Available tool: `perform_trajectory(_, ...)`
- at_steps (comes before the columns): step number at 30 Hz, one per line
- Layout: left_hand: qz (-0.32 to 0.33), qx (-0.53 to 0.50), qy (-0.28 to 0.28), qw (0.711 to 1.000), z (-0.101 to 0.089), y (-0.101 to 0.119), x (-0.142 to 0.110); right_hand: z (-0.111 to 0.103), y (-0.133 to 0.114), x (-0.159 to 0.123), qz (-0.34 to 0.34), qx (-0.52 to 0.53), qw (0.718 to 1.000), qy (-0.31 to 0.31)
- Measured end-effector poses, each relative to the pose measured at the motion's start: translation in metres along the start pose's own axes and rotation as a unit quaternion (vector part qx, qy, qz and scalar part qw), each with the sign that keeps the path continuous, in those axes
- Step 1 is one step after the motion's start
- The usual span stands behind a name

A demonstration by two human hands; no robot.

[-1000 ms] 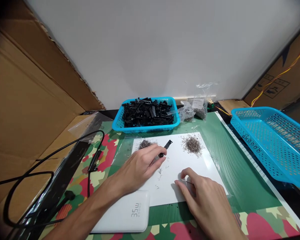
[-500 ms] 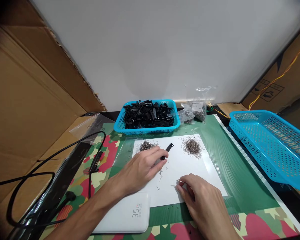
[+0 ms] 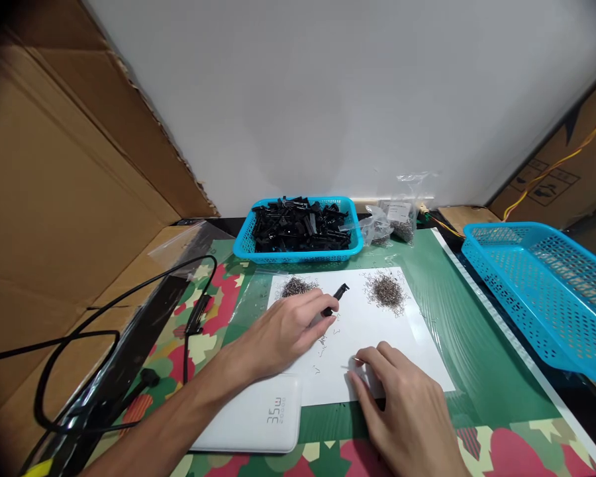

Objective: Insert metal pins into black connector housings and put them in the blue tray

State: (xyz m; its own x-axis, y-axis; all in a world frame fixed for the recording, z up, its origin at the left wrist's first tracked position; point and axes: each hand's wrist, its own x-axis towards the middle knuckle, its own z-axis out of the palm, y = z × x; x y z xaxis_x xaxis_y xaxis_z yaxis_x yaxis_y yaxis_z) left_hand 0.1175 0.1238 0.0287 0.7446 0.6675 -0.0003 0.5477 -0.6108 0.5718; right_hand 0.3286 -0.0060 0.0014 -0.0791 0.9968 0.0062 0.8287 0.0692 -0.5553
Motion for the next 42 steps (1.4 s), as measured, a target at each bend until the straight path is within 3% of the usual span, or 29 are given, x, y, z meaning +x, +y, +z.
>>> perform_trajectory(7, 0.003, -0.006, -0.007, 1.0, 0.0, 0.0, 0.001, 0.009, -0.007, -0.004, 0.014, -0.048, 0.997, 0.06)
perform_trajectory(16, 0.014, -0.002, -0.009, 1.0, 0.004, -0.003, 0.0, 0.016, -0.005, -0.007, 0.047, -0.049, 0.997, 0.043)
perform_trajectory(22, -0.006, -0.124, -0.007, 0.992, 0.0, 0.005, -0.002, 0.0, -0.009, 0.009, 0.074, 0.113, 0.99, 0.023)
perform_trajectory(28, -0.025, -0.264, -0.009, 0.964, -0.009, 0.012, -0.001, -0.014, -0.02, 0.033, 0.077, 0.296, 0.949, 0.077)
perform_trajectory(31, -0.016, -0.266, -0.011, 0.964, -0.009, 0.012, -0.001, -0.012, -0.019, 0.037, 0.083, 0.34, 0.934, 0.073)
perform_trajectory(37, -0.017, -0.235, -0.038, 0.971, -0.009, 0.012, -0.002, -0.012, -0.012, 0.039, 0.063, 0.338, 0.939, 0.029)
perform_trajectory(42, -0.012, -0.238, -0.051, 0.97, -0.009, 0.012, -0.001, -0.015, -0.01, 0.037, 0.068, 0.381, 0.922, 0.001)
